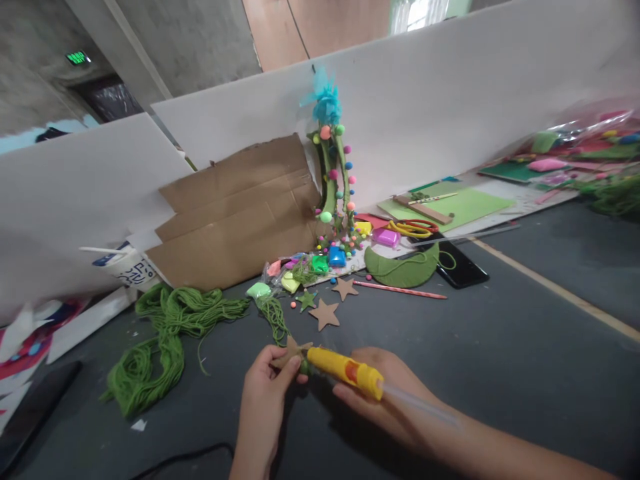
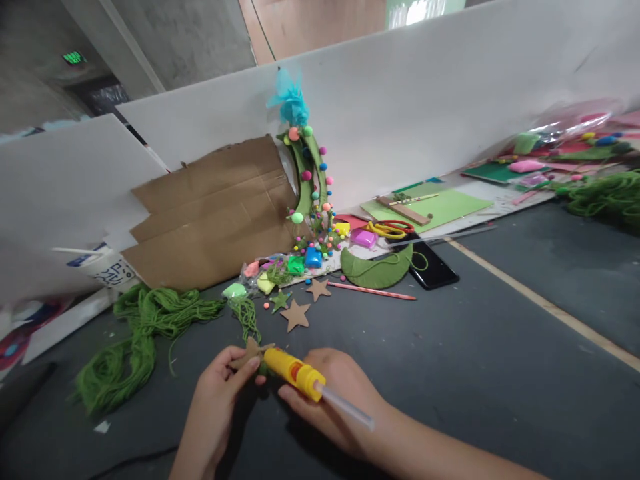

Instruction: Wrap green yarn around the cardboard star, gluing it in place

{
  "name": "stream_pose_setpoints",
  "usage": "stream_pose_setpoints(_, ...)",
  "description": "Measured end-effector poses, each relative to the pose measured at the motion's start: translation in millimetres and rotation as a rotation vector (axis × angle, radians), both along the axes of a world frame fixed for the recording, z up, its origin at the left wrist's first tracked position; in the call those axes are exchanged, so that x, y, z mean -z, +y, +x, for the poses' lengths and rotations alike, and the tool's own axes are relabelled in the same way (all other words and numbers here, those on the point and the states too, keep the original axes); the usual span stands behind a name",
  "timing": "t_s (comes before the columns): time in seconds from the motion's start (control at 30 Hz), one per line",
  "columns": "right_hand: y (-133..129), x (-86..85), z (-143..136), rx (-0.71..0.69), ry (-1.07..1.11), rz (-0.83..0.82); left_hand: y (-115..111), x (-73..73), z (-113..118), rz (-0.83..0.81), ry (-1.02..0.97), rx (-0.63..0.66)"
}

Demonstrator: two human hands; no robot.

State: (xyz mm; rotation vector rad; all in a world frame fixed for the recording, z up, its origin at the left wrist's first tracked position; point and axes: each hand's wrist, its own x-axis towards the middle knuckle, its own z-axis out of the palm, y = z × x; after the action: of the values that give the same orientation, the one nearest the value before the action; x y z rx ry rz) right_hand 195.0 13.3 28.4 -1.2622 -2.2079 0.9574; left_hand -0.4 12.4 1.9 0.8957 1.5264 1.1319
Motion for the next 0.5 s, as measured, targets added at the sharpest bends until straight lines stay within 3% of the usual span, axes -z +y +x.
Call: stream_pose_setpoints(0.5, -3.9, 3.2, -0.4, -0.009, -0.013, 0.047, -0.3, -3.1, 0.0, 0.004, 0.005, -0.019)
